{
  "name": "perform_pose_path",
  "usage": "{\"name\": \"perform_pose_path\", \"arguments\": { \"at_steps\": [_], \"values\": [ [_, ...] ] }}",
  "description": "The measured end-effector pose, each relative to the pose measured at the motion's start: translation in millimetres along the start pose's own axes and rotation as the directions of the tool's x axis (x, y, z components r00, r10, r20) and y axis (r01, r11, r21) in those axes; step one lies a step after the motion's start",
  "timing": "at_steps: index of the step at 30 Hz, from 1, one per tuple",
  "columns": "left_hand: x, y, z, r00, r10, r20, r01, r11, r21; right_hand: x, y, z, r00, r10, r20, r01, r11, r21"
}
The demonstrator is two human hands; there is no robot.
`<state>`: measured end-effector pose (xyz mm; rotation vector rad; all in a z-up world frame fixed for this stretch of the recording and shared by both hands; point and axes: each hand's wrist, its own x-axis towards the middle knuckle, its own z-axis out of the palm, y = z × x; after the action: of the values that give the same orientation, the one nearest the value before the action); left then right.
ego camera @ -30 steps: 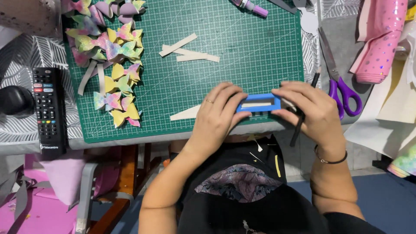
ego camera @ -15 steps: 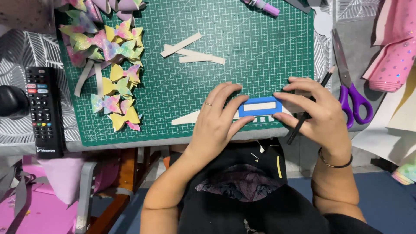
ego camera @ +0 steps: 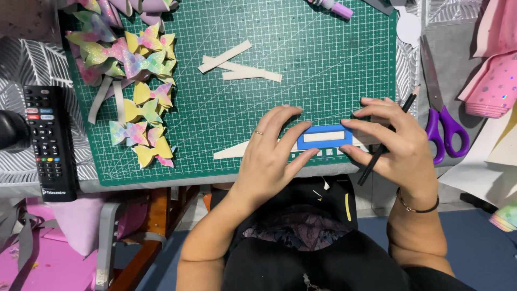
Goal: Cutting and marking material strips using a template and scissors to create craft items
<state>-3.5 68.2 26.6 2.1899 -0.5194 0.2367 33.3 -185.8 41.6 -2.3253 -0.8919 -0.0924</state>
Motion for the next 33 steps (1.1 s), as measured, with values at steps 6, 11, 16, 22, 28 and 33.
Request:
{"name": "perform_pose_path", "arguments": {
  "at_steps": [6,11,16,22,28,33],
  "values": [
    [1.8,1.1,-2.7,1.000,-0.001,0.010,0.001,1.000,-0.015,-1.5,-0.1,0.2,1.000,0.006,0.000,-0.006,1.000,-0.016],
    [2.7,2.0,-3.7,1.000,-0.001,0.010,0.001,1.000,-0.013,-0.3,-0.9,0.5,1.000,0.003,-0.005,-0.003,1.000,-0.022],
    [2.9,1.7,-3.5,1.000,-0.001,0.016,0.001,1.000,-0.013,0.5,-1.7,0.4,1.000,0.008,-0.006,-0.008,1.000,-0.025],
    [2.3,2.2,-1.6,1.000,0.001,0.008,-0.001,1.000,0.010,0.8,0.1,1.1,1.000,-0.016,-0.012,0.015,1.000,-0.012],
    [4.8,4.0,2.5,1.000,-0.023,0.021,0.022,0.999,0.041,0.9,-0.9,-0.5,1.000,-0.025,0.006,0.026,0.998,-0.064],
    [4.2,4.9,4.3,1.000,-0.014,-0.016,0.015,0.997,0.080,0.0,3.9,-6.2,0.995,-0.065,0.071,0.075,0.987,-0.140]
  ]
}}
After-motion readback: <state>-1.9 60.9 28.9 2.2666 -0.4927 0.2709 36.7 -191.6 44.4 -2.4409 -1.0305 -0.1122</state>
